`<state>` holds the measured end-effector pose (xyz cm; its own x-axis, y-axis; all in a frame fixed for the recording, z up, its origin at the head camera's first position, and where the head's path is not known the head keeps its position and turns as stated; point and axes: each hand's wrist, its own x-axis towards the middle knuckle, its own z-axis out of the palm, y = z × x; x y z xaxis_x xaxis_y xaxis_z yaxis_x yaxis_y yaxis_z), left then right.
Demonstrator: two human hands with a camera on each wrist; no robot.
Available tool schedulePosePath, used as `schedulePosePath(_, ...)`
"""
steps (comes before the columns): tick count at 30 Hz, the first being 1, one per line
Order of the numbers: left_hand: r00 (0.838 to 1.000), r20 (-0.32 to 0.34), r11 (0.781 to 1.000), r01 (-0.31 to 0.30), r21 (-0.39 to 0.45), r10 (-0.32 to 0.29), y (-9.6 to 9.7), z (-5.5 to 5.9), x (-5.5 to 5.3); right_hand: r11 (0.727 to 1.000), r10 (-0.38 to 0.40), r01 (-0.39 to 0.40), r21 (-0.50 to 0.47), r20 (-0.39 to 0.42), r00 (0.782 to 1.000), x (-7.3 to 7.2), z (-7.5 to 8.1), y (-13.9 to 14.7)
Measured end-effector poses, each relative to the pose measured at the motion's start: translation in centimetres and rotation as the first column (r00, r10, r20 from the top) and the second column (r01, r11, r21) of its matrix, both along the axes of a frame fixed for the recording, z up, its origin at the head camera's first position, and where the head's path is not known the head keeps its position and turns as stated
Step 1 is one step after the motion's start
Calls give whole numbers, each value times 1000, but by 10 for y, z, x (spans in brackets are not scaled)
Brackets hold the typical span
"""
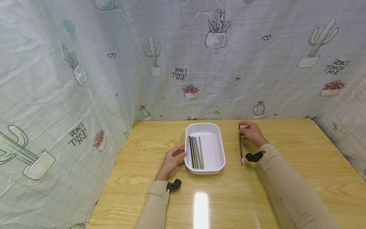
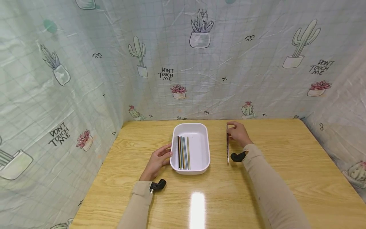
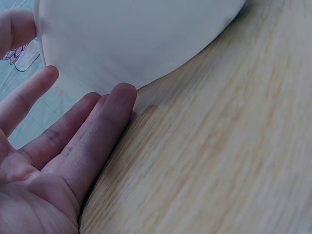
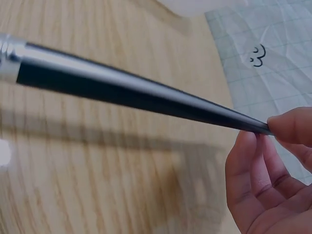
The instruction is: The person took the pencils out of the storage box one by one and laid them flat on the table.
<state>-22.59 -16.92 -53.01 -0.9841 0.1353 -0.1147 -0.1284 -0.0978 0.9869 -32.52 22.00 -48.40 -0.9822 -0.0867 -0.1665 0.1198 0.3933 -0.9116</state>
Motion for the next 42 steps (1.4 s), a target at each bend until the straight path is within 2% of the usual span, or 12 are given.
schedulePosePath(9,1000,0,1000,11,-2,-11,2,-1,-2,991,-16,20,130,-36,999,0,-12,3)
schedulePosePath(15,1000,-8,1000,6,-8,-6,5,-1,-3,995,-30,29,91,17,999,0,-20,7)
schedulePosePath(21,1000,-8,1000,-3,-20,3,5,-3,-3,997,-39,37,73,17,999,0,-23,10)
schedulePosePath(35,1000,2,1000,4,-6,-4,4,-3,-1,984,-66,67,167,-11,998,-4,-28,7)
schedulePosePath(42,1000,-2,1000,-2,-8,2,1,-2,0,974,-77,90,208,-71,995,-4,-32,3)
